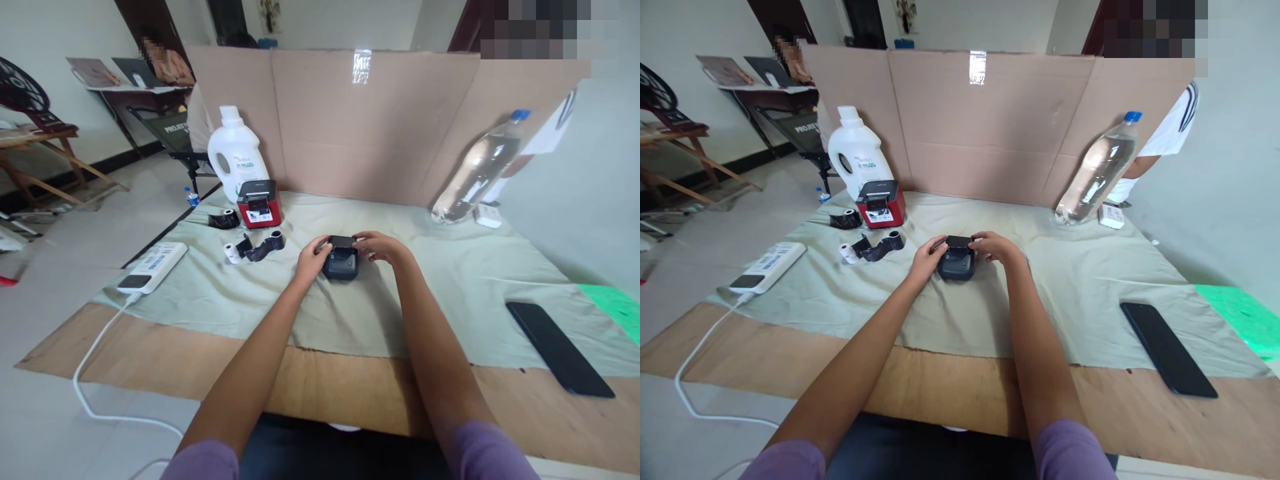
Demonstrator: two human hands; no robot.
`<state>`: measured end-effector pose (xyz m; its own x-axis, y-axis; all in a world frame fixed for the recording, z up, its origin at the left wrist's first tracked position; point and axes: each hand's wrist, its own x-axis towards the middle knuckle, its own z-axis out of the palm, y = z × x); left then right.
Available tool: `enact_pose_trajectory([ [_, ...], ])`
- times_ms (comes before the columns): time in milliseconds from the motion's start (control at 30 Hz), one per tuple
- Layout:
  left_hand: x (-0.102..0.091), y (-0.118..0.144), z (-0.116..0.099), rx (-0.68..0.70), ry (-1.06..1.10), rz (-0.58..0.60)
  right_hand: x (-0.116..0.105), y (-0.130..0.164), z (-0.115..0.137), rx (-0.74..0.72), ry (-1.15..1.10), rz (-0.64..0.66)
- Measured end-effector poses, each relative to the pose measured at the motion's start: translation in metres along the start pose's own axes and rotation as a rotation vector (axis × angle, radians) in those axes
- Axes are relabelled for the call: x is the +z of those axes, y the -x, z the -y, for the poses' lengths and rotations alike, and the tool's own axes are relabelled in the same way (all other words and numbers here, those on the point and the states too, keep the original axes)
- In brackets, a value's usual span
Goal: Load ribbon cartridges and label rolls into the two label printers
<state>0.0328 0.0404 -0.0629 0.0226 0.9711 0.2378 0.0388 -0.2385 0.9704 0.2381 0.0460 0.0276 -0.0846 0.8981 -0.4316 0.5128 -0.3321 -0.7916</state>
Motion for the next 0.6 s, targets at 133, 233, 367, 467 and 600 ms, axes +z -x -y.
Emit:
enact_pose_trajectory([
  [133,-0.003,-0.006,-0.002,-0.089,0.156,0.078,0.004,0.001,0.003,0.036,-0.004,0.006],
  [233,-0.005,-0.006,-0.005,-0.135,0.203,0.085,0.006,0.002,0.004,0.062,-0.001,-0.008],
  [367,-0.003,-0.003,-0.003,-0.114,0.192,0.064,0.006,0.004,0.003,0.088,-0.025,-0.015],
  [467,-0.001,0.001,0.002,-0.044,0.083,0.021,0.008,0.008,-0.005,0.084,-0.09,-0.023],
  [600,-0.002,0.006,0.002,0.004,-0.087,-0.007,0.019,0.013,-0.021,0.022,-0.164,-0.133],
])
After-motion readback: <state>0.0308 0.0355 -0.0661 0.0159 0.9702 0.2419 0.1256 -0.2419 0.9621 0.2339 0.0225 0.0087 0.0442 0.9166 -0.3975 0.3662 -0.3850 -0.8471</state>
